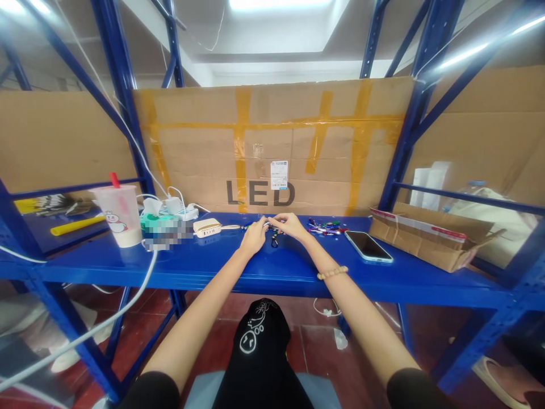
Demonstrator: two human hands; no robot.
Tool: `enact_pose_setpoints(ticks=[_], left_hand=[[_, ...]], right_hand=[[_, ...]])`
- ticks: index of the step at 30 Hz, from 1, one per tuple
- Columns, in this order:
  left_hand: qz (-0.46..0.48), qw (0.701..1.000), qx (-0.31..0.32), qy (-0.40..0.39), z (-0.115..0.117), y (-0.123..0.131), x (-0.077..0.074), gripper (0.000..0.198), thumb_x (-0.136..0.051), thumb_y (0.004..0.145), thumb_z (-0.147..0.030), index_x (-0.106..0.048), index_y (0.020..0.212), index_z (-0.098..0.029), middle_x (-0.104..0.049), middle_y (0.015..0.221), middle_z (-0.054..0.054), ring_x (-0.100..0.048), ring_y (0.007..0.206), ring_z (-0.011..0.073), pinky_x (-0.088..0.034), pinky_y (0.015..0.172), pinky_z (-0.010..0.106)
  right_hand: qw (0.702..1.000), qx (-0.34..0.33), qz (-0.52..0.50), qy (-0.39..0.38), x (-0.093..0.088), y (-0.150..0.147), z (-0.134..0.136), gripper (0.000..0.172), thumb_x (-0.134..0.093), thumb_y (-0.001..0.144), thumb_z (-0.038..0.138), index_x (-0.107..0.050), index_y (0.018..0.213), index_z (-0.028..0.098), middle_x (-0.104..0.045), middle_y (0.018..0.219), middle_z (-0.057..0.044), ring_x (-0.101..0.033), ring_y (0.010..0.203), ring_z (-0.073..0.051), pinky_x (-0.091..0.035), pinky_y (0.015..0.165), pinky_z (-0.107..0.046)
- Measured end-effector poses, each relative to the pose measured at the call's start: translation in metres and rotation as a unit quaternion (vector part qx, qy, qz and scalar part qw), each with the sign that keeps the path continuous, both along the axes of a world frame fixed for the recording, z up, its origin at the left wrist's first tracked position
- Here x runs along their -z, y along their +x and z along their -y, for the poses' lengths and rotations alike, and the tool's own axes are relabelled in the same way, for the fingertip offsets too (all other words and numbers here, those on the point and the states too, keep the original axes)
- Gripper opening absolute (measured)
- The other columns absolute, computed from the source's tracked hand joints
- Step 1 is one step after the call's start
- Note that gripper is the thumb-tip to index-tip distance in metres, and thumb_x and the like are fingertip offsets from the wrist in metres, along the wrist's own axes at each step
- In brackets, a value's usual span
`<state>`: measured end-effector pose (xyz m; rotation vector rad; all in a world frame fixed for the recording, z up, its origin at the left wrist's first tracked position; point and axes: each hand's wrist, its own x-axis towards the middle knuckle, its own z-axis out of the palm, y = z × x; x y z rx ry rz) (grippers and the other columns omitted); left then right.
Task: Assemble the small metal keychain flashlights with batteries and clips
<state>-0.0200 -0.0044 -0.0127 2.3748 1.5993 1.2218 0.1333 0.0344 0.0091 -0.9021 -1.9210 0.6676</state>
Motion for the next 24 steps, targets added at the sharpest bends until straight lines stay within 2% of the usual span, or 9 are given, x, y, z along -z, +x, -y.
enact_pose_setpoints(ticks=[2, 5, 14, 19, 24], left_hand=[[0.006, 1.0, 0.009, -0.002, -0.001, -0.002, 0.001, 0.029, -0.05, 0.089, -0.03, -0.054, 0.113, -0.015, -0.06, 0.109, 0.008, -0.06, 0.093, 0.0184, -0.051, 0.08, 0.039], [0.01, 1.0, 0.024, -0.007, -0.004, -0.004, 0.002, 0.028, -0.051, 0.089, -0.03, -0.055, 0.111, -0.014, -0.06, 0.108, 0.008, -0.06, 0.092, 0.0178, -0.051, 0.079, 0.038], [-0.017, 0.997, 0.078, 0.008, -0.001, -0.005, 0.004, 0.029, -0.051, 0.089, -0.029, -0.054, 0.113, -0.014, -0.06, 0.109, 0.008, -0.06, 0.096, 0.0194, -0.05, 0.083, 0.041], [-0.046, 0.996, 0.076, 0.022, 0.001, -0.003, 0.004, 0.027, -0.051, 0.089, -0.029, -0.056, 0.11, -0.014, -0.06, 0.107, 0.008, -0.059, 0.097, 0.0196, -0.049, 0.084, 0.042], [-0.067, 0.996, 0.051, 0.03, 0.001, -0.004, 0.003, 0.026, -0.051, 0.089, -0.03, -0.056, 0.108, -0.014, -0.06, 0.108, 0.008, -0.059, 0.096, 0.0193, -0.048, 0.085, 0.042]], right_hand=[[1.0, -0.006, -0.004, 0.026, 0.0, 0.001, 0.0, 0.039, -0.068, 0.067, 0.048, -0.07, 0.085, 0.013, -0.068, 0.075, -0.006, -0.056, 0.047, -0.009, -0.044, 0.043, -0.02], [0.998, -0.014, -0.003, 0.054, 0.002, 0.002, -0.003, 0.036, -0.07, 0.063, 0.046, -0.07, 0.079, 0.013, -0.069, 0.08, -0.007, -0.058, 0.049, -0.011, -0.045, 0.046, -0.022], [0.994, -0.009, 0.056, 0.093, 0.005, 0.012, -0.009, 0.027, -0.067, 0.065, 0.042, -0.067, 0.062, 0.015, -0.067, 0.07, -0.006, -0.058, 0.054, -0.013, -0.044, 0.054, -0.024], [0.991, -0.045, 0.107, 0.065, 0.002, 0.015, -0.003, 0.035, -0.062, 0.07, 0.047, -0.062, 0.057, 0.014, -0.056, 0.046, 0.0, -0.052, 0.045, -0.011, -0.039, 0.049, -0.023], [0.987, -0.103, 0.121, 0.013, 0.0, 0.008, 0.005, 0.046, -0.051, 0.077, 0.053, -0.048, 0.049, 0.016, -0.048, 0.043, 0.003, -0.046, 0.04, -0.008, -0.036, 0.046, -0.021]])
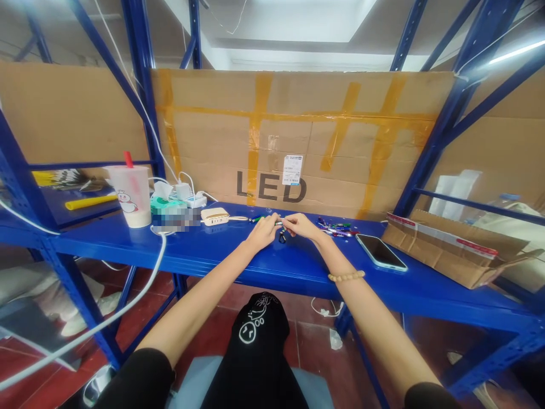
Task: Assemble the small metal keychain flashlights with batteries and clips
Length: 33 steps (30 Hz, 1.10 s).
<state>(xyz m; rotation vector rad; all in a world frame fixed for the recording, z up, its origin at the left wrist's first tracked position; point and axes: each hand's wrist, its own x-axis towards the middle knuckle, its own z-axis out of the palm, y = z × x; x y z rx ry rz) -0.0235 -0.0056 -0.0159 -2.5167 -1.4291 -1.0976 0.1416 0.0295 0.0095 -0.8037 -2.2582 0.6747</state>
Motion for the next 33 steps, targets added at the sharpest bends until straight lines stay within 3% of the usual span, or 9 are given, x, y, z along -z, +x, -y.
enact_pose_setpoints(ticks=[5, 12, 20, 25, 29, 33], left_hand=[[-0.013, 1.0, -0.014, 0.005, 0.0, 0.001, 0.0, 0.027, -0.052, 0.088, -0.03, -0.056, 0.11, -0.014, -0.06, 0.109, 0.008, -0.058, 0.099, 0.0203, -0.047, 0.087, 0.043], [-0.011, 0.999, -0.032, -0.002, -0.004, 0.002, 0.0, 0.028, -0.051, 0.089, -0.03, -0.055, 0.11, -0.014, -0.06, 0.108, 0.008, -0.059, 0.095, 0.0193, -0.049, 0.083, 0.041], [0.029, 0.999, -0.027, 0.0, -0.002, 0.005, 0.0, 0.026, -0.051, 0.089, -0.03, -0.056, 0.109, -0.014, -0.061, 0.105, 0.007, -0.06, 0.091, 0.018, -0.05, 0.081, 0.039], [0.104, 0.993, -0.056, 0.02, -0.006, 0.002, 0.0, 0.024, -0.05, 0.09, -0.03, -0.057, 0.105, -0.014, -0.062, 0.1, 0.006, -0.06, 0.089, 0.0169, -0.05, 0.08, 0.038], [0.183, 0.978, -0.102, 0.023, -0.015, -0.005, 0.001, 0.024, -0.043, 0.093, -0.03, -0.056, 0.102, -0.013, -0.062, 0.088, 0.004, -0.06, 0.081, 0.0155, -0.049, 0.076, 0.035], [0.219, 0.968, -0.12, 0.011, -0.017, -0.007, 0.002, 0.025, -0.031, 0.095, -0.027, -0.054, 0.098, -0.018, -0.062, 0.087, 0.005, -0.059, 0.086, 0.0177, -0.046, 0.077, 0.033]], right_hand=[[0.998, -0.007, -0.009, -0.062, -0.001, -0.005, -0.001, 0.048, -0.052, 0.075, 0.056, -0.046, 0.049, 0.017, -0.044, 0.041, 0.004, -0.042, 0.037, -0.007, -0.035, 0.043, -0.02], [0.99, 0.031, -0.032, -0.133, 0.0, -0.009, -0.008, 0.051, -0.052, 0.075, 0.061, -0.046, 0.051, 0.017, -0.041, 0.039, 0.004, -0.04, 0.034, -0.007, -0.035, 0.038, -0.02], [0.991, 0.067, -0.005, -0.114, -0.003, -0.009, 0.0, 0.05, -0.047, 0.081, 0.059, -0.048, 0.055, 0.016, -0.045, 0.043, 0.004, -0.043, 0.037, -0.007, -0.039, 0.042, -0.02], [0.982, 0.177, 0.045, -0.048, -0.011, 0.0, -0.003, 0.043, -0.039, 0.087, 0.045, -0.055, 0.06, 0.016, -0.05, 0.045, 0.003, -0.05, 0.044, -0.009, -0.042, 0.051, -0.021], [0.943, 0.3, 0.142, -0.033, -0.01, 0.019, -0.019, 0.036, -0.053, 0.079, 0.038, -0.059, 0.052, 0.016, -0.049, 0.038, 0.002, -0.054, 0.046, -0.012, -0.043, 0.059, -0.025], [0.913, 0.35, 0.21, -0.023, -0.004, 0.029, -0.028, 0.031, -0.061, 0.073, 0.045, -0.068, 0.057, 0.018, -0.06, 0.048, -0.002, -0.062, 0.06, -0.017, -0.045, 0.066, -0.028]])
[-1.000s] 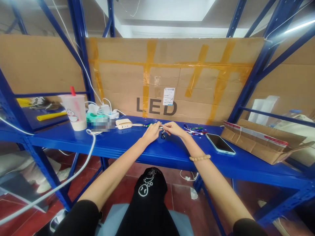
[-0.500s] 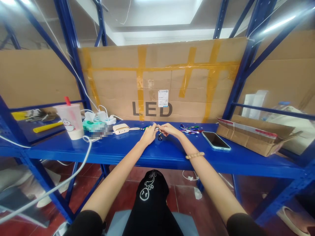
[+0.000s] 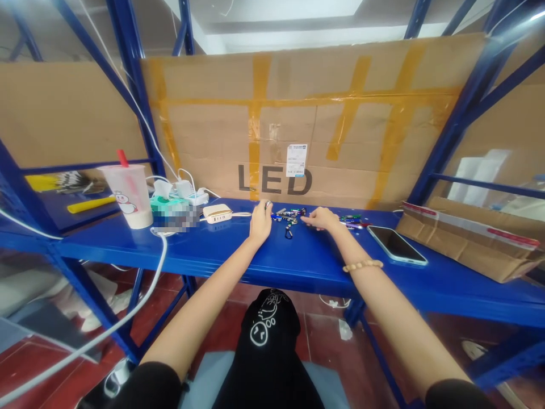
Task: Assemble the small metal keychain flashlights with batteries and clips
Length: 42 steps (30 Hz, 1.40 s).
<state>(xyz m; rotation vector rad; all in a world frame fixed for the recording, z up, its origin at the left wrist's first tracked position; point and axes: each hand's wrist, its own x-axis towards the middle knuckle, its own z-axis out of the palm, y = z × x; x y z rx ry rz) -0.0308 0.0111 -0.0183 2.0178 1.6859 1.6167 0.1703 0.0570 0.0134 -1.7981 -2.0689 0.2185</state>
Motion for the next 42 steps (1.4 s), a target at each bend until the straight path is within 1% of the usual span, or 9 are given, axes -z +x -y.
enact_pose_setpoints(ticks=[2, 5, 8, 12, 16, 21, 29, 35, 42], left_hand=[[0.002, 1.0, 0.006, -0.009, 0.004, 0.001, 0.0, 0.026, -0.03, 0.095, -0.03, -0.054, 0.095, -0.02, -0.063, 0.091, 0.005, -0.058, 0.09, 0.0191, -0.045, 0.078, 0.032], [-0.004, 1.0, 0.019, -0.022, 0.012, 0.003, -0.002, 0.029, -0.029, 0.095, -0.033, -0.056, 0.094, -0.021, -0.063, 0.093, 0.005, -0.058, 0.092, 0.0203, -0.045, 0.076, 0.031], [-0.007, 0.999, 0.023, -0.031, 0.018, 0.004, -0.005, 0.032, -0.028, 0.095, -0.034, -0.057, 0.094, -0.021, -0.063, 0.094, 0.006, -0.058, 0.092, 0.0212, -0.045, 0.074, 0.032], [-0.01, 0.999, 0.02, -0.035, 0.02, 0.004, -0.007, 0.031, -0.028, 0.095, -0.034, -0.057, 0.092, -0.021, -0.063, 0.093, 0.006, -0.058, 0.092, 0.0216, -0.045, 0.074, 0.032], [-0.013, 0.999, 0.022, -0.038, 0.019, 0.004, -0.007, 0.03, -0.029, 0.094, -0.033, -0.056, 0.092, -0.021, -0.063, 0.093, 0.006, -0.058, 0.092, 0.0217, -0.045, 0.072, 0.032], [-0.012, 0.999, 0.029, -0.039, 0.018, 0.004, -0.007, 0.03, -0.029, 0.095, -0.033, -0.056, 0.094, -0.02, -0.063, 0.096, 0.006, -0.058, 0.092, 0.0207, -0.045, 0.076, 0.034], [-0.034, 0.996, 0.071, -0.046, 0.017, 0.005, -0.008, 0.028, -0.043, 0.092, -0.035, -0.057, 0.103, -0.014, -0.062, 0.1, 0.006, -0.06, 0.088, 0.0169, -0.048, 0.079, 0.038], [-0.055, 0.992, 0.096, -0.055, 0.011, 0.004, -0.006, 0.026, -0.048, 0.09, -0.034, -0.058, 0.104, -0.014, -0.062, 0.101, 0.007, -0.06, 0.089, 0.0171, -0.05, 0.08, 0.038], [-0.053, 0.991, 0.095, -0.083, 0.009, 0.003, -0.003, 0.028, -0.049, 0.09, -0.034, -0.057, 0.107, -0.013, -0.062, 0.099, 0.006, -0.061, 0.084, 0.0158, -0.052, 0.075, 0.036]], right_hand=[[0.999, 0.012, 0.012, 0.036, 0.003, 0.001, -0.001, 0.029, -0.058, 0.077, 0.046, -0.072, 0.076, 0.021, -0.069, 0.07, -0.005, -0.064, 0.079, -0.021, -0.045, 0.072, -0.03], [0.996, 0.007, 0.026, 0.084, 0.006, -0.001, -0.003, 0.023, -0.055, 0.083, 0.034, -0.069, 0.098, 0.025, -0.068, 0.102, -0.004, -0.059, 0.1, -0.022, -0.045, 0.079, -0.032], [0.993, -0.022, 0.049, 0.106, 0.01, -0.005, -0.006, 0.023, -0.052, 0.087, 0.025, -0.066, 0.105, 0.023, -0.063, 0.113, -0.006, -0.057, 0.104, -0.021, -0.045, 0.085, -0.033], [0.985, -0.074, 0.082, 0.134, 0.017, -0.018, -0.011, 0.029, -0.05, 0.09, 0.03, -0.055, 0.115, 0.017, -0.054, 0.121, -0.009, -0.054, 0.107, -0.021, -0.044, 0.091, -0.043], [0.98, -0.113, 0.107, 0.126, 0.021, -0.03, -0.013, 0.029, -0.051, 0.09, 0.031, -0.054, 0.115, 0.017, -0.054, 0.119, -0.009, -0.055, 0.103, -0.02, -0.047, 0.087, -0.042], [0.984, -0.111, 0.094, 0.104, 0.021, -0.03, -0.011, 0.028, -0.051, 0.09, 0.031, -0.055, 0.114, 0.017, -0.055, 0.117, -0.008, -0.057, 0.099, -0.019, -0.049, 0.084, -0.04], [0.988, -0.087, -0.093, 0.089, 0.016, -0.025, -0.005, 0.026, -0.05, 0.09, 0.031, -0.056, 0.111, 0.017, -0.057, 0.114, -0.008, -0.057, 0.096, -0.018, -0.049, 0.083, -0.038], [0.95, -0.114, -0.284, 0.062, 0.01, -0.029, 0.001, 0.026, -0.052, 0.09, 0.031, -0.056, 0.11, 0.016, -0.058, 0.112, -0.007, -0.058, 0.095, -0.018, -0.05, 0.081, -0.037], [0.891, -0.163, -0.424, -0.022, 0.004, -0.039, 0.013, 0.021, -0.055, 0.088, 0.03, -0.061, 0.096, 0.012, -0.065, 0.093, -0.006, -0.063, 0.079, -0.013, -0.054, 0.072, -0.031]])
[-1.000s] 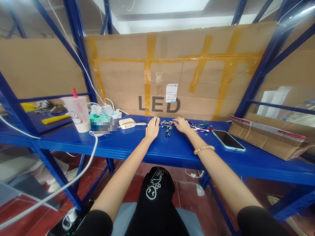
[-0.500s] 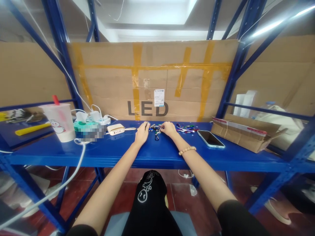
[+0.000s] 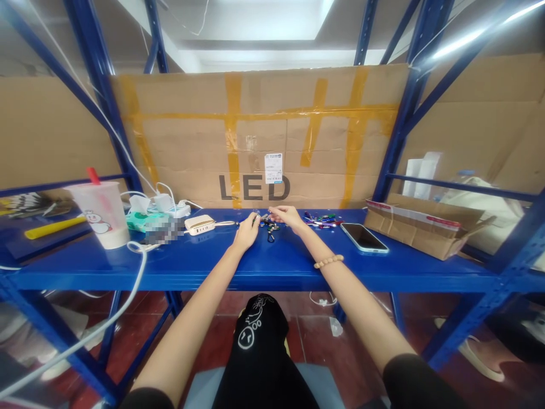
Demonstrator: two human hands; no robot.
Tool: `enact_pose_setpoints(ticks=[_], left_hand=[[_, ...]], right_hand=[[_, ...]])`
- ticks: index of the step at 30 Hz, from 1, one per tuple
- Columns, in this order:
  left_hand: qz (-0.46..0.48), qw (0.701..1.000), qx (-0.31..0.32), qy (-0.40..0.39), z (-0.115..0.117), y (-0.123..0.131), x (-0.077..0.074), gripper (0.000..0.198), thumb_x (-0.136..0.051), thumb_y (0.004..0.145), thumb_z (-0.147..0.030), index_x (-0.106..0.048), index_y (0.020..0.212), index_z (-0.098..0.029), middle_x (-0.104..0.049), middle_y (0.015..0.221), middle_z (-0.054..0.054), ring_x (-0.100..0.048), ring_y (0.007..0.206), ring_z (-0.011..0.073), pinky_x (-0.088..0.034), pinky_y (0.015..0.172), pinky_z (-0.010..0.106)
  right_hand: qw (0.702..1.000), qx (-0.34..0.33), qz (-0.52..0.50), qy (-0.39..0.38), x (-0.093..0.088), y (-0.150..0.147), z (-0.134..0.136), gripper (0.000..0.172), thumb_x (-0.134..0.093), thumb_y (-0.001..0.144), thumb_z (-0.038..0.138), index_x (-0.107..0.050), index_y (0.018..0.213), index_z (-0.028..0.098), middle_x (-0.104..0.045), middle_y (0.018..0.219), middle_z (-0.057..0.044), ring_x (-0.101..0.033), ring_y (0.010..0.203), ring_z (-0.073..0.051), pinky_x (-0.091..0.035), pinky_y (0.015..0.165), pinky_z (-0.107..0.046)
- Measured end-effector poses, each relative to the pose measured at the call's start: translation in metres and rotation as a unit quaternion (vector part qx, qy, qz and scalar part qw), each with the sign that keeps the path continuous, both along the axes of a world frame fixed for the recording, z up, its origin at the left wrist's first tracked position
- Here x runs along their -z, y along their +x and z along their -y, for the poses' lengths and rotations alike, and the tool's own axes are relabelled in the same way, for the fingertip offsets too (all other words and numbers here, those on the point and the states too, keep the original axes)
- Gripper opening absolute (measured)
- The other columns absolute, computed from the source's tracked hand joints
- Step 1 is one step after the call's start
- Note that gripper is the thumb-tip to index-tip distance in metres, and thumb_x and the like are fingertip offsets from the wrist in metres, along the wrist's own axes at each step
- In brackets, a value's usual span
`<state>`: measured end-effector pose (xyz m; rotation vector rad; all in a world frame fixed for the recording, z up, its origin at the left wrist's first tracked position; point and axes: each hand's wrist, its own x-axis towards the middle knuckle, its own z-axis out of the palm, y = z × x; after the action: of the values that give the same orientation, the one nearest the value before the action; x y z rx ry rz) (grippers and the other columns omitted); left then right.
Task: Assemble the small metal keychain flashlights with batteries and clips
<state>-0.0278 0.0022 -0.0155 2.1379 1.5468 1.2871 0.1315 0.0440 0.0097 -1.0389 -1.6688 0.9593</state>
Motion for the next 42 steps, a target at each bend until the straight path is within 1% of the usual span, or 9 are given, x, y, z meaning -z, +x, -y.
enact_pose_setpoints(ticks=[4, 7, 12, 16, 18, 23, 31, 39, 42], left_hand=[[0.0, 1.0, 0.01, -0.012, 0.001, 0.001, 0.0, 0.027, -0.048, 0.09, -0.034, -0.057, 0.106, -0.014, -0.062, 0.098, 0.006, -0.061, 0.081, 0.0149, -0.052, 0.074, 0.035], [0.005, 1.0, 0.011, -0.01, 0.001, 0.001, 0.0, 0.027, -0.048, 0.09, -0.033, -0.056, 0.107, -0.014, -0.062, 0.099, 0.006, -0.061, 0.081, 0.0149, -0.052, 0.073, 0.034], [0.007, 1.0, 0.011, -0.001, -0.003, 0.0, 0.001, 0.027, -0.049, 0.09, -0.032, -0.056, 0.109, -0.014, -0.061, 0.103, 0.007, -0.061, 0.086, 0.0163, -0.052, 0.076, 0.036], [0.002, 1.0, 0.021, 0.001, -0.004, 0.0, 0.001, 0.027, -0.05, 0.089, -0.032, -0.056, 0.109, -0.014, -0.061, 0.105, 0.007, -0.061, 0.089, 0.0171, -0.052, 0.078, 0.037], [-0.001, 1.0, 0.028, 0.003, -0.003, 0.001, 0.001, 0.027, -0.05, 0.089, -0.032, -0.056, 0.109, -0.014, -0.061, 0.105, 0.007, -0.061, 0.089, 0.0173, -0.051, 0.078, 0.038], [-0.012, 0.999, 0.039, 0.01, 0.001, 0.001, 0.0, 0.027, -0.049, 0.09, -0.032, -0.057, 0.108, -0.014, -0.062, 0.103, 0.007, -0.061, 0.088, 0.0169, -0.051, 0.078, 0.038], [-0.019, 1.0, 0.014, 0.016, 0.004, 0.0, 0.0, 0.027, -0.049, 0.09, -0.032, -0.057, 0.108, -0.014, -0.061, 0.104, 0.007, -0.061, 0.091, 0.0177, -0.051, 0.08, 0.039], [-0.034, 0.999, 0.02, 0.031, 0.007, 0.002, -0.003, 0.028, -0.047, 0.091, -0.032, -0.056, 0.11, -0.014, -0.062, 0.107, 0.008, -0.06, 0.096, 0.0188, -0.049, 0.084, 0.04], [-0.046, 0.998, 0.013, 0.035, 0.011, 0.003, -0.005, 0.026, -0.043, 0.092, -0.031, -0.056, 0.111, -0.019, -0.064, 0.108, 0.006, -0.06, 0.099, 0.0196, -0.048, 0.082, 0.036]], right_hand=[[0.997, -0.031, -0.07, -0.01, -0.004, 0.0, 0.004, 0.015, -0.06, 0.083, 0.024, -0.065, 0.092, 0.013, -0.07, 0.093, -0.009, -0.067, 0.082, -0.013, -0.053, 0.077, -0.024], [0.993, -0.057, -0.099, -0.014, -0.004, 0.001, 0.006, 0.019, -0.065, 0.079, 0.02, -0.066, 0.097, 0.014, -0.071, 0.096, -0.008, -0.067, 0.086, -0.013, -0.053, 0.08, -0.022], [0.993, -0.06, -0.097, -0.019, -0.002, -0.002, 0.007, 0.023, -0.069, 0.074, 0.033, -0.069, 0.084, 0.012, -0.072, 0.083, -0.009, -0.068, 0.075, -0.014, -0.054, 0.071, -0.023], [0.995, -0.041, -0.086, 0.006, -0.002, -0.004, 0.007, 0.031, -0.07, 0.068, 0.041, -0.071, 0.08, 0.013, -0.071, 0.076, -0.006, -0.063, 0.066, -0.012, -0.052, 0.062, -0.022], [0.996, -0.032, -0.081, 0.022, -0.002, -0.004, 0.006, 0.033, -0.073, 0.063, 0.042, -0.071, 0.077, 0.013, -0.07, 0.072, -0.005, -0.062, 0.065, -0.013, -0.051, 0.062, -0.023], [0.996, -0.038, -0.067, 0.045, -0.001, -0.005, 0.007, 0.034, -0.079, 0.05, 0.038, -0.072, 0.073, 0.013, -0.071, 0.07, -0.005, -0.065, 0.071, -0.017, -0.053, 0.071, -0.029], [0.996, -0.059, -0.037, 0.054, 0.001, -0.004, 0.009, 0.038, -0.079, 0.051, 0.035, -0.073, 0.082, 0.013, -0.073, 0.082, -0.008, -0.067, 0.08, -0.02, -0.054, 0.078, -0.032], [0.998, -0.034, -0.01, 0.056, 0.004, -0.004, 0.002, 0.037, -0.078, 0.053, 0.042, -0.073, 0.073, 0.011, -0.069, 0.062, -0.006, -0.064, 0.06, -0.015, -0.053, 0.059, -0.025], [0.998, -0.025, -0.002, 0.056, 0.004, -0.004, 0.0, 0.038, -0.077, 0.054, 0.046, -0.072, 0.069, 0.012, -0.068, 0.059, -0.006, -0.063, 0.057, -0.015, -0.052, 0.054, -0.023]])
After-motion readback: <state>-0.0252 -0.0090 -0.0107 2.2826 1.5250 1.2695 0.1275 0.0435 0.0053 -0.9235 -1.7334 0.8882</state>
